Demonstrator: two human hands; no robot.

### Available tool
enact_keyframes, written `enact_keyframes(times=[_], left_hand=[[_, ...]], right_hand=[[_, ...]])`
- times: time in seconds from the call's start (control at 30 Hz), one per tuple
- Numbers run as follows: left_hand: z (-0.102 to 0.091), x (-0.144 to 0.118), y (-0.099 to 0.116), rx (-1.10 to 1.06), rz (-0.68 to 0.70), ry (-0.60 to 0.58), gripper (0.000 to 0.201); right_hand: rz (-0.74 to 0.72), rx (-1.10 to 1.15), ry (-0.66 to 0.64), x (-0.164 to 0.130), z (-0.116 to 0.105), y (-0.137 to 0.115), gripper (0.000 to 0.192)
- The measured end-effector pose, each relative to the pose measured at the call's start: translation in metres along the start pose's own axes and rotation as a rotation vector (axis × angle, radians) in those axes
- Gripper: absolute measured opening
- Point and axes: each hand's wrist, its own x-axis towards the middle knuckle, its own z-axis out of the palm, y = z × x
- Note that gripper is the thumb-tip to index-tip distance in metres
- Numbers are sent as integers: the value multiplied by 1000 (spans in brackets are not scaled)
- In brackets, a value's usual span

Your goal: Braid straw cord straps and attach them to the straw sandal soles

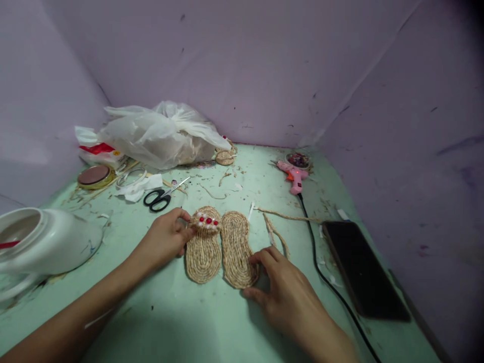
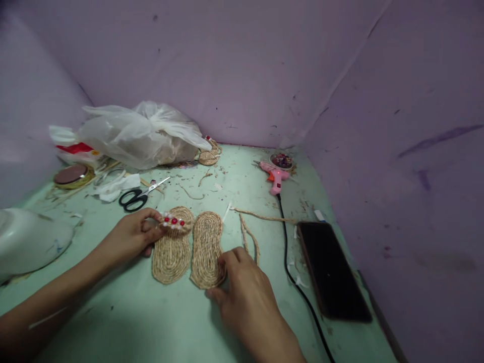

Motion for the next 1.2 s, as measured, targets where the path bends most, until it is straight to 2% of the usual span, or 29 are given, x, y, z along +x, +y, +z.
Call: enact_keyframes(times=[0.1, 0.2, 0.27, 0.33, 0.43, 0.53, 0.6, 0.7, 0.77, 0.9, 1.0, 1.1, 1.17, 1.2], left_hand=[[-14, 0, 8, -173, -63, -42, 26], [-21, 3, 21, -397, -42, -13, 28], [-14, 6, 31, -478, -27, -61, 26], [2, 9, 42, -477, -27, -148, 26], [32, 10, 57, -415, -23, -258, 25], [50, 8, 64, -318, -23, -357, 30], [51, 8, 63, -230, 39, -305, 38], [39, 11, 52, -65, 194, -60, 44], [27, 12, 41, 65, 234, 45, 40], [15, 6, 20, 232, 232, 50, 28], [17, 2, 7, 186, 202, 50, 26], [23, 3, -6, 38, 172, 126, 24], [27, 5, -13, -51, 154, 163, 21], [28, 6, -15, -77, 146, 167, 21]], right_hand=[[-33, 14, 11, 0, 4, -1, 25], [-169, 53, 22, 4, 11, -3, 25], [-272, 98, 45, 7, 15, -3, 31], [-264, 215, 116, 11, 17, 0, 28], [-41, 666, 214, 17, 15, 4, 20], [94, 1185, 150, 22, 10, 6, 30], [100, 1335, 133, 26, 8, 6, 34], [130, 1344, 178, 30, 9, 10, 36], [136, 1319, 199, 31, 9, 12, 36], [104, 1290, 180, 27, 6, 13, 39], [73, 1252, 169, 31, -8, 11, 38], [65, 1073, 167, 60, -34, 11, 32], [83, 783, 263, 90, -52, 11, 24], [95, 716, 314, 106, -59, 12, 21]])
